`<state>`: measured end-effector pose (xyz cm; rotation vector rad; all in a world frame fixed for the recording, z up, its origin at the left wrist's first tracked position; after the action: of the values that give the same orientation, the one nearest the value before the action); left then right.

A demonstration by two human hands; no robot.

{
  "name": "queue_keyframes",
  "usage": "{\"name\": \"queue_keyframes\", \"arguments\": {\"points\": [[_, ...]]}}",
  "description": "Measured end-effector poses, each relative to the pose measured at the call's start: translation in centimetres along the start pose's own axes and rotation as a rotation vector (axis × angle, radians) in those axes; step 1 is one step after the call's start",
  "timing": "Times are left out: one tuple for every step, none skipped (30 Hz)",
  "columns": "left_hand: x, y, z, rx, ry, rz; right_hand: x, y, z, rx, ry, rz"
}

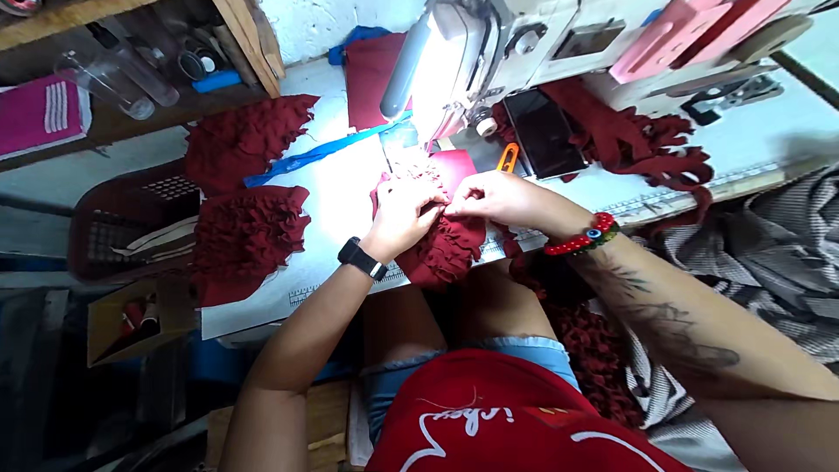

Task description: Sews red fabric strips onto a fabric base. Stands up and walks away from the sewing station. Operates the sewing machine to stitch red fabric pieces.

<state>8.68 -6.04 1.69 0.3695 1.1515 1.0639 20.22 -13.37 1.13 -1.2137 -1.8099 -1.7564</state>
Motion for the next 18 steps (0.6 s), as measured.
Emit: {"name": "queue_keyframes", "arguments": {"points": [[0.0,0.0,0.0,-0.001,0.000,0.001,-0.1,-0.1,0.1,0.006,-0.002,0.001],[0.0,0.0,0.0,0.002,0.005,0.005,-0.1,-0.1,0.1,0.000,-0.005,-0.010],[0.0,-0.1,-0.1,0.004,0.008,0.008,0.1,-0.1,0.0,-0.011,-0.004,-0.031],[0.0,-0.1,-0.1,0.000,0.005,0.010,0.4,0.0,-0.2,-0.026,-0.004,-0.057],[0.1,-0.2,-0.1,0.002,0.006,0.012,0.7,0.1,-0.6,-0.052,-0.002,-0.068],[0.0,-0.2,-0.1,0.012,0.012,0.015,1.2,0.3,-1.3,-0.097,0.015,-0.067],[0.0,-0.1,-0.1,0.015,0.013,0.015,1.6,0.4,-1.8,-0.123,0.027,-0.085],[-0.1,-0.1,-0.1,0.014,0.009,0.013,2.0,0.5,-2.0,-0.130,0.029,-0.111],[-0.2,0.0,-0.1,0.017,0.008,0.009,2.3,0.5,-2.2,-0.142,0.039,-0.123],[-0.2,0.0,-0.1,0.013,0.004,0.006,2.4,0.4,-2.3,-0.150,0.048,-0.138],[-0.2,0.1,-0.1,0.004,-0.002,0.007,2.5,0.4,-2.3,-0.159,0.049,-0.156],[-0.2,0.1,-0.1,-0.005,-0.008,0.009,2.5,0.3,-2.2,-0.173,0.051,-0.174],[-0.1,0.1,-0.1,-0.014,-0.015,0.009,2.3,0.2,-2.0,-0.193,0.057,-0.209],[-0.1,0.2,-0.1,-0.019,-0.016,0.008,2.2,0.1,-1.9,-0.217,0.069,-0.255],[-0.2,0.3,-0.1,-0.019,-0.015,0.004,2.1,-0.1,-1.8,-0.243,0.084,-0.313],[-0.2,0.3,-0.2,-0.016,-0.014,0.008,2.2,-0.3,-1.9,-0.272,0.104,-0.373],[-0.3,0.2,-0.2,-0.016,-0.021,0.017,2.4,-0.6,-2.0,-0.308,0.140,-0.439],[-0.3,0.2,-0.2,-0.023,-0.038,0.041,2.8,-0.9,-2.3,-0.349,0.192,-0.513]]}}
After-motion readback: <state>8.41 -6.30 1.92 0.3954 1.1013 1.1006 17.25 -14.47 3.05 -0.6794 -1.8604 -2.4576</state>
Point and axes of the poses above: each hand's wrist, its own z-axis towards the middle knuckle, its own y-axis out of the back of the hand, x = y × z, the point moved 9 cm from there along z, towards the middle knuckle, and after that the axes turned 2 degrees about -x, right-handed, at the moved point
